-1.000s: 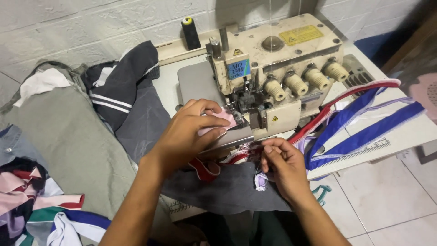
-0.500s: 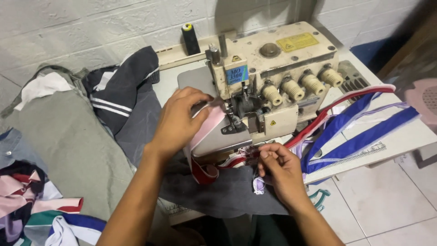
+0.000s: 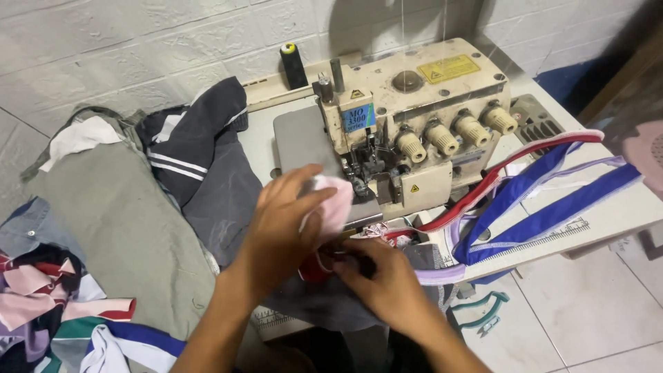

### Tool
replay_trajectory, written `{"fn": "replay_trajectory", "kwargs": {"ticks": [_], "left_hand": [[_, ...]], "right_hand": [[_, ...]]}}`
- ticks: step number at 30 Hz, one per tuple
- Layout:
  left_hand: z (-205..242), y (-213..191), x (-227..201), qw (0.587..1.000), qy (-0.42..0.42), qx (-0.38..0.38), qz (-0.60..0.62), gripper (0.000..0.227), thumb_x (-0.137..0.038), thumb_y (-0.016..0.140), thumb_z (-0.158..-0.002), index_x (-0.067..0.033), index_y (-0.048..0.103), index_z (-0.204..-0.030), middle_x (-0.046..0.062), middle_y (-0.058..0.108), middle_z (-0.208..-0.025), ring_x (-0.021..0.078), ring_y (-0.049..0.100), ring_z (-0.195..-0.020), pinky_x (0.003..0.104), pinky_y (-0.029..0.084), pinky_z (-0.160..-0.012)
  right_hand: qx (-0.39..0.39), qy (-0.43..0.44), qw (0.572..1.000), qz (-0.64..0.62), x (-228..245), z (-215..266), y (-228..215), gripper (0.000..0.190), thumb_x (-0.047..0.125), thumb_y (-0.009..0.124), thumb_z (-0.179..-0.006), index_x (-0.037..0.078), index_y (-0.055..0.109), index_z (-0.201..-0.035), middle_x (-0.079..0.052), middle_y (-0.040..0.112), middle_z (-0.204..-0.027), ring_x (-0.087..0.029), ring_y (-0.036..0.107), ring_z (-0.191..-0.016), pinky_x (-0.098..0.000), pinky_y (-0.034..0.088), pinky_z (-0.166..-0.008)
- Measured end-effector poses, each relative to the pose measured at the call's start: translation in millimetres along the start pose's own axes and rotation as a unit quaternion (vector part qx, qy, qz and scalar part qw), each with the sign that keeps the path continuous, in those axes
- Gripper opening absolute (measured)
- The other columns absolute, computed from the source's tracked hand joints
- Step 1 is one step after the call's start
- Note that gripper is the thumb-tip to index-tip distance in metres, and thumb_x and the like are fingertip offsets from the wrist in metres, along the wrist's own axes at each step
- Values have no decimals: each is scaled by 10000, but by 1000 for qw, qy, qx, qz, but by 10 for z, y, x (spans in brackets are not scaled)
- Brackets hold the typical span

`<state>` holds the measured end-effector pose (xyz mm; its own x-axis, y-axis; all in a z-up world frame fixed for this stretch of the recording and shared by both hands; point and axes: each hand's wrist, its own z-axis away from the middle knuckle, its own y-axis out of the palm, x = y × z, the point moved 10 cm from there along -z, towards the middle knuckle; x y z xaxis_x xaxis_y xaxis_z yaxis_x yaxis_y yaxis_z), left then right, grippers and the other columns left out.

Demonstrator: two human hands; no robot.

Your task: Sewing various colored fabric strips onto a larger piece of grey fabric using an overlock sewing machine.

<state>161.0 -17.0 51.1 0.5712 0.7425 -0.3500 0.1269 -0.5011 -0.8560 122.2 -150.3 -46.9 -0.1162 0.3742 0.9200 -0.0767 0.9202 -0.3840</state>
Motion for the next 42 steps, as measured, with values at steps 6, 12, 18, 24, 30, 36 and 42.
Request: {"fn": "replay_trajectory", "kwargs": {"ticks": [6, 12, 18, 24, 30, 36, 42], "left_hand": [[67, 76, -168, 998, 61, -24, 15, 369, -197, 760, -826, -118, 698, -1181, 85, 655, -1330, 323, 574, -1246, 477, 407, -995], [63, 69, -321, 997, 57, -10, 43, 406, -232, 772, -847, -103, 673, -1220, 135, 598, -1412, 361, 540, -1297, 507, 403, -1010], [45, 68, -481, 992, 111, -32, 58, 248, -157, 703, -939, -54, 632, -1154, 134, 649, -1280, 362, 578, -1212, 487, 431, -996], [96, 15, -394, 981, 119, -77, 132, 299, -74, 707, -959, -29, 588, -1229, 226, 587, -1262, 395, 589, -1166, 478, 505, -971], [41, -14, -430, 984, 116, -76, 116, 190, -139, 615, -1009, 11, 675, -1110, 160, 655, -1146, 346, 613, -1095, 444, 491, -931], [-22, 47, -378, 991, 76, -58, 88, 281, -150, 515, -1024, 24, 722, -1099, 180, 669, -1169, 347, 597, -1133, 464, 466, -962], [-68, 41, -278, 990, 39, -59, 119, 260, -121, 581, -978, 2, 775, -1099, 159, 680, -1180, 315, 585, -1178, 428, 452, -1008]], "right_hand": [[-15, 62, 996, -64, 34, 18, 99, 140, 282, 775, -818, 173, 790, -905, 15, 841, -835, -110, 767, -752, -269, 556, -692], [-86, -65, 975, -193, -107, 151, -137, 167, 94, 729, -892, 61, 700, -731, -29, 697, -816, -147, 635, -758, -286, 486, -731], [-108, -58, 955, -271, -293, 309, -306, 293, 2, 733, -885, 109, 537, -696, -20, 627, -694, -108, 559, -609, -238, 436, -573], [-101, -37, 904, -413, -152, 375, -323, 273, -105, 674, -863, 57, 483, -971, -173, 693, -656, -251, 683, -480, -349, 570, -471], [-28, 102, 956, -275, -332, 606, -360, 465, 180, 751, -858, 38, 666, -1292, -135, 841, -699, -216, 786, -631, -338, 636, -688], [-43, 66, 979, -186, -429, 1096, -635, 535, 128, 893, -701, 67, 794, -1223, -104, 952, -822, -158, 848, -667, -286, 679, -687], [4, 280, 908, -312, -915, 1302, -384, 925, -206, 870, -692, 144, 612, -1508, -222, 864, -723, -288, 756, -577, -361, 588, -587]]}}
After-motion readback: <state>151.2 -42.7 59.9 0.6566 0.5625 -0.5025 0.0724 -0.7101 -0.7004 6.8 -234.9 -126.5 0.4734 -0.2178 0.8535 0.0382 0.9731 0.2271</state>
